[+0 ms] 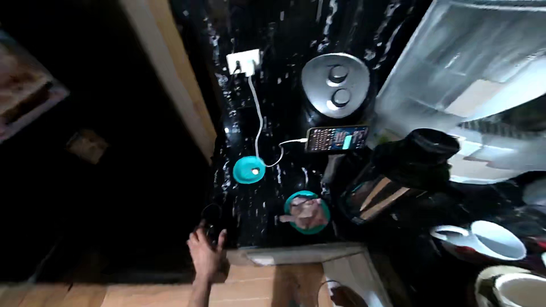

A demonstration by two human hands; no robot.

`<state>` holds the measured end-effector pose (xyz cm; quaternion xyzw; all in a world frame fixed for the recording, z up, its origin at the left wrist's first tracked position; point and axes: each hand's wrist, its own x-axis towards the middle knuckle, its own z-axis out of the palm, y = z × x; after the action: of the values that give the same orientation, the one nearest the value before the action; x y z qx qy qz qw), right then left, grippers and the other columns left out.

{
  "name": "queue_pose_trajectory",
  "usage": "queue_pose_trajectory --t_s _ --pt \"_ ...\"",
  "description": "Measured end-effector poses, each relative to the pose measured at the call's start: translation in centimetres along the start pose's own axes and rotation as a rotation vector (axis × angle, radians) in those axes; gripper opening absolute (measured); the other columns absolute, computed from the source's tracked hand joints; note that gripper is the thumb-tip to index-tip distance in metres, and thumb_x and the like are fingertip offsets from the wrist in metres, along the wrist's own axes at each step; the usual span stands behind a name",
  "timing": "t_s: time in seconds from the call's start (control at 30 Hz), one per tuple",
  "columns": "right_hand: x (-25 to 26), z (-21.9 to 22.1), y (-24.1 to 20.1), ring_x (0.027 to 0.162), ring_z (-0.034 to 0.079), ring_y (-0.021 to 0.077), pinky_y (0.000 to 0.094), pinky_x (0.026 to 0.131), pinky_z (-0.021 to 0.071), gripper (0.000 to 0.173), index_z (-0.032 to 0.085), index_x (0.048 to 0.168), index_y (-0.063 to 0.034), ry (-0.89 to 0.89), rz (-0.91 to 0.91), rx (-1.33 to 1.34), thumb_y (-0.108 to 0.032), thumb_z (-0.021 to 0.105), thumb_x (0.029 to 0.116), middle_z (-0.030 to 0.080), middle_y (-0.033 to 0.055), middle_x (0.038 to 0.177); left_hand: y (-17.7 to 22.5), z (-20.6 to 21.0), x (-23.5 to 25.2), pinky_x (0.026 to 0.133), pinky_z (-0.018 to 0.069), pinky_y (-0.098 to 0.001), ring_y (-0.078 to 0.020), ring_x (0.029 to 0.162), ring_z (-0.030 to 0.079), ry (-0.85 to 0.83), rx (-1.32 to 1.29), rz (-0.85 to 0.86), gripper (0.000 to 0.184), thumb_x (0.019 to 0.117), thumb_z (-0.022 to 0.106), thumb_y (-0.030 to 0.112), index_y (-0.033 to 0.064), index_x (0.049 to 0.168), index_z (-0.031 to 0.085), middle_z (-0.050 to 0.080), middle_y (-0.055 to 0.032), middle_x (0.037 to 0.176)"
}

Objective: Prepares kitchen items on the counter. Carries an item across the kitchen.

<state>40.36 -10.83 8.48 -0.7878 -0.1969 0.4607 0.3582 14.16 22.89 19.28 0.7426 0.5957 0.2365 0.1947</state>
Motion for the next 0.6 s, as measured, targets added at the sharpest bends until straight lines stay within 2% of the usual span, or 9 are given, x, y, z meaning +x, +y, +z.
queue_pose_trajectory --t_s 0.07,0.1,0.17,0.27,0.33,0.4,0.5,0.57,0.6 --pt "-1.7 -3.2 -6.3 0.092 0.072 0.0312 0.0501 0.089 0.0571 0.03 0.066 0.117 0.0097 0.257 -0.239 -0.021 -0.014 0.052 0.1037 0.073 0.021 0.098 0.0 2.0 3.6 0.102 0.0406 -0.0729 -0.0625 0.135 0.04 0.024 0.076 0.035 0.104 0.0767 0.085 0.051 0.0031 0.156 0.039 0.034 -0.0385 0.154" --pt "-3.1 -4.9 -9.7 0.086 0.072 0.0293 0.0486 0.084 0.0581 0.029 0.067 0.114 0.0097 0.386 -0.337 -0.048 -0.012 0.052 0.1026 0.073 0.0193 0.094 0.0 2.7 4.8 0.1 0.0427 -0.0731 -0.0624 0.136 0.04 -0.004 0.098 0.022 0.107 0.0745 0.089 0.047 0.0054 0.158 0.036 0.029 -0.0381 0.158" --pt "-5.3 -8.4 -14.8 0.079 0.072 0.026 0.0444 0.077 0.0599 0.026 0.068 0.111 0.0094 0.65 -0.492 -0.111 -0.011 0.056 0.1003 0.073 0.0181 0.09 0.7 3.3 6.3 0.099 0.0466 -0.0709 -0.0615 0.133 0.044 -0.036 0.08 0.001 0.102 0.0754 0.092 0.035 0.0058 0.157 0.037 0.031 -0.0394 0.155" --pt "-5.0 -13.1 -16.4 0.079 0.071 0.0258 0.0423 0.073 0.0604 0.025 0.071 0.11 0.0059 0.882 -0.622 -0.266 -0.011 0.058 0.0972 0.073 0.0185 0.093 1.9 3.1 7.0 0.098 0.045 -0.0737 -0.0662 0.128 0.044 -0.066 0.002 -0.019 0.1 0.0749 0.093 0.032 -0.0001 0.153 0.039 0.035 -0.0456 0.147" --pt "-4.7 -15.5 -15.8 0.085 0.073 0.0366 0.0551 0.076 0.0599 0.027 0.072 0.115 0.0024 0.911 -0.517 -0.464 -0.013 0.059 0.0971 0.074 0.0219 0.101 2.7 2.8 7.4 0.102 0.0421 -0.0728 -0.0652 0.131 0.042 -0.086 -0.082 -0.013 0.098 0.0766 0.091 0.032 -0.0034 0.152 0.039 0.034 -0.0456 0.148" --pt "-5.4 -16.8 -15.6 0.095 0.071 0.0464 0.0662 0.082 0.0546 0.03 0.07 0.122 0.001 0.86 -0.341 -0.507 -0.016 0.06 0.1005 0.071 0.0264 0.11 3.7 2.5 8.3 0.109 0.0379 -0.0684 -0.0598 0.136 0.039 -0.104 -0.173 0.051 0.098 0.0783 0.088 0.035 -0.0053 0.152 0.037 0.035 -0.0432 0.149" --pt "-6.1 -17.5 -15.2 0.101 0.07 0.0403 0.0607 0.089 0.0548 0.046 0.067 0.126 0.0017 0.996 -0.377 -0.384 -0.035 0.054 0.102 0.07 0.0239 0.113 6.8 1.5 10.2 0.114 0.037 -0.0603 -0.0511 0.139 0.04 -0.105 -0.278 0.224 0.098 0.0801 0.085 0.038 -0.0075 0.152 0.035 0.038 -0.0396 0.149" --pt "-5.6 -17.5 -16.0 0.107 0.067 0.0316 0.0501 0.092 0.0553 0.062 0.061 0.133 0.0011 1.036 -0.427 -0.238 -0.051 0.05 0.1 0.067 0.0217 0.12 10.4 0.2 11.4 0.114 0.0398 -0.0502 -0.0394 0.14 0.043 -0.124 -0.398 0.332 0.097 0.0828 0.08 0.04 -0.0065 0.153 0.032 0.039 -0.0347 0.151" --pt "-5.1 -17.6 -16.7 0.113 0.064 0.0284 0.0456 0.095 0.0542 0.068 0.056 0.139 0.0011 1.03 -0.453 -0.148 -0.053 0.051 0.0986 0.063 0.0221 0.127 12.8 -0.4 11.8 0.113 0.0411 -0.0439 -0.0321 0.139 0.045 -0.136 -0.467 0.387 0.096 0.0838 0.077 0.043 -0.0066 0.153 0.031 0.04 -0.0321 0.151"
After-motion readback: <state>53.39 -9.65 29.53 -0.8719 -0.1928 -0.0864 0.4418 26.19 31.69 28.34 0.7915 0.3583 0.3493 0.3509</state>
